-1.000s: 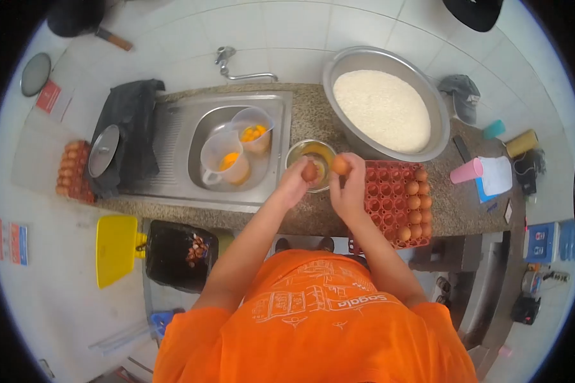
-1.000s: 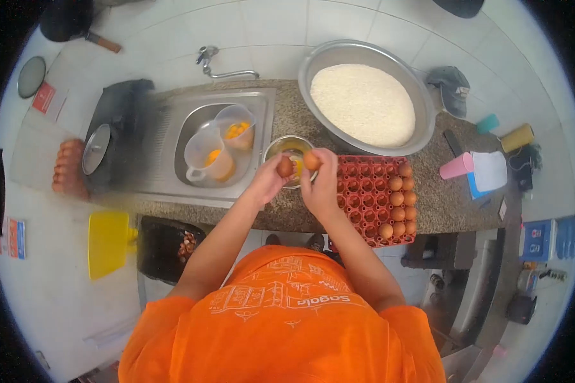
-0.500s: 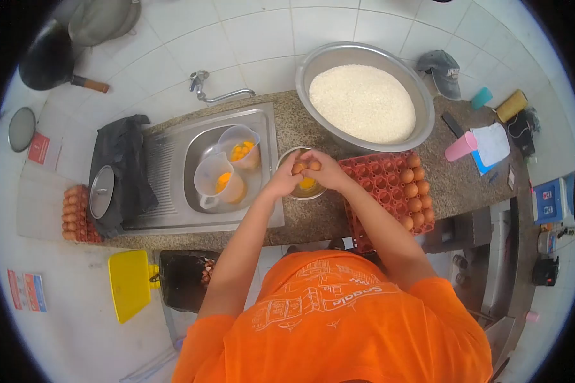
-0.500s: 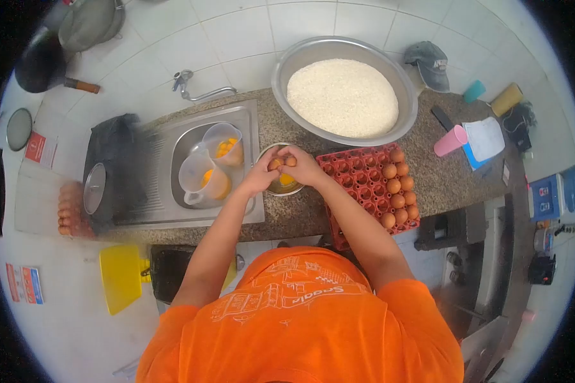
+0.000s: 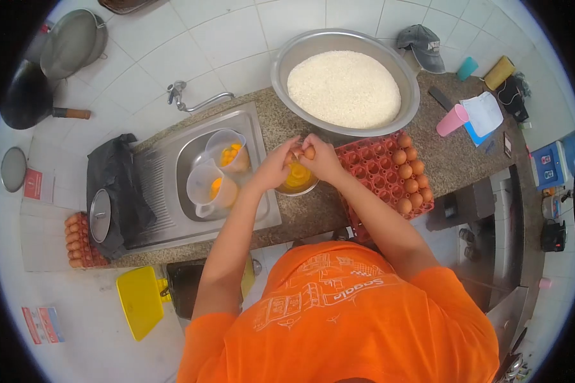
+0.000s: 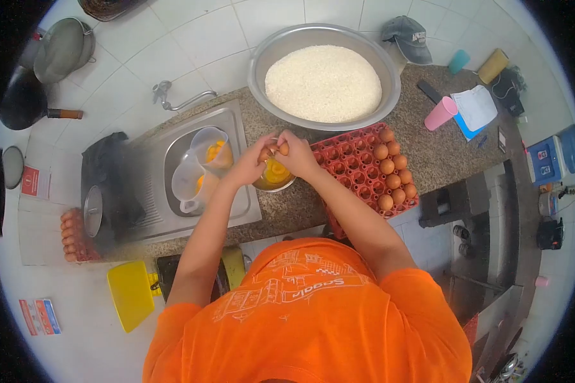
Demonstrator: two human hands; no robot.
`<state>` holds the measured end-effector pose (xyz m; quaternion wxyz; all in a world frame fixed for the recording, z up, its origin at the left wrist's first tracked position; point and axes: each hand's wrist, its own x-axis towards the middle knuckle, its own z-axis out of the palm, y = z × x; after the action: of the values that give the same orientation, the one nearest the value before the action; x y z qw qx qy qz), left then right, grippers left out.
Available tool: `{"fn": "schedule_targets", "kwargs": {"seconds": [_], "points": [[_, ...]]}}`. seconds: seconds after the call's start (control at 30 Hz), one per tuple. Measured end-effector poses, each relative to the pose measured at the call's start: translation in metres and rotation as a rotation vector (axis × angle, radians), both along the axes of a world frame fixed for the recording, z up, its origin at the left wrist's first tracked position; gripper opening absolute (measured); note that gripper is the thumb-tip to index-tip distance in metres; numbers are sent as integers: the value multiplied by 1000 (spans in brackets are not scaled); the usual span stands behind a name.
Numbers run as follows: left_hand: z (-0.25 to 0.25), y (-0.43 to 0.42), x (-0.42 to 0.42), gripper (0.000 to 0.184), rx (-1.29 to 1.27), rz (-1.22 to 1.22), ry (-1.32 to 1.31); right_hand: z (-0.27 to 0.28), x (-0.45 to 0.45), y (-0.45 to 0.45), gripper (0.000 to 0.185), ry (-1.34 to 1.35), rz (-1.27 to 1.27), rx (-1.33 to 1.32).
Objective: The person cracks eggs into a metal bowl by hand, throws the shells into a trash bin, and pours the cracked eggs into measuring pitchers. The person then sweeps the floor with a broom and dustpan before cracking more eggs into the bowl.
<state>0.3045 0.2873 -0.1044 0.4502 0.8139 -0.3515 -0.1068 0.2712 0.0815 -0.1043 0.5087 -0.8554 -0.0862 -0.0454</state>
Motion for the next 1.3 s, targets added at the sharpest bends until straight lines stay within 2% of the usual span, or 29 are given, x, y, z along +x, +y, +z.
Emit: {"fn": "schedule_targets", "kwargs": {"seconds": [0.07,0.1,0.17,0.2,0.27,0.3,0.37,0.43,0.47,0.5,0.53,0.57,0.6,0.67,0.7,0.77,0.8,0.87,0.93,1.03,1.1,1.17,1.23,1.27,1.3], "points": [[4,-9,-6,68,-181,84,164,-2,-4,7,25,-47,-150,30],[-6,-12,-6,68,-178,78,168,-8,-5,11,25,-44,-158,32],[-37,-19,-3,59,-550,212,819,-21,-5,14,21,29,-187,56],[-42,-19,-3,59,-548,199,822,-21,-8,11,21,28,-200,53],[-46,-7,-9,46,-1088,200,1183,-17,-17,2,19,73,-176,311],[-38,3,-15,45,-1176,136,1187,-11,-25,-11,19,71,-186,306],[-19,39,-38,44,-1330,92,1157,19,-49,-54,22,56,-221,92],[-4,95,-79,42,-1437,153,1038,52,-65,-103,28,-58,-408,-352],[4,127,-107,43,-1472,198,954,35,-61,-139,34,-129,-471,-497],[-2,168,-134,41,-1451,232,881,50,-60,-158,40,-107,-591,-567],[-9,209,-164,39,-1423,264,816,55,-61,-181,43,43,-650,-714],[-11,244,-197,38,-1310,418,769,62,-60,-194,48,88,-720,-811],[-13,275,-229,36,-1194,564,723,70,-55,-203,48,84,-706,-807],[-41,337,-285,38,-657,948,613,81,-36,-219,51,535,-564,-782],[-58,346,-304,38,-663,958,606,81,-28,-222,51,526,-554,-783],[-81,357,-322,36,157,1434,326,80,-16,-224,50,566,-618,-835],[-76,348,-315,36,152,1438,320,75,-13,-228,50,558,-617,-833],[-65,297,-287,31,-246,1430,191,64,-11,-241,46,469,-591,-834],[-64,259,-252,32,-201,1280,277,62,-11,-249,46,474,-566,-812],[-21,156,-201,33,-304,995,289,64,-16,-260,45,437,-571,-747],[-13,106,-178,30,-358,793,312,69,-29,-260,45,388,-592,-715],[-5,56,-158,32,-439,607,470,83,-50,-238,38,343,-468,-400],[19,4,-144,41,-569,415,741,93,-73,-185,34,286,-169,-154],[27,-18,-139,46,-649,318,897,76,-79,-162,36,135,4,-86],[26,-35,-132,46,-643,314,902,91,-85,-129,39,65,140,-199]]}}
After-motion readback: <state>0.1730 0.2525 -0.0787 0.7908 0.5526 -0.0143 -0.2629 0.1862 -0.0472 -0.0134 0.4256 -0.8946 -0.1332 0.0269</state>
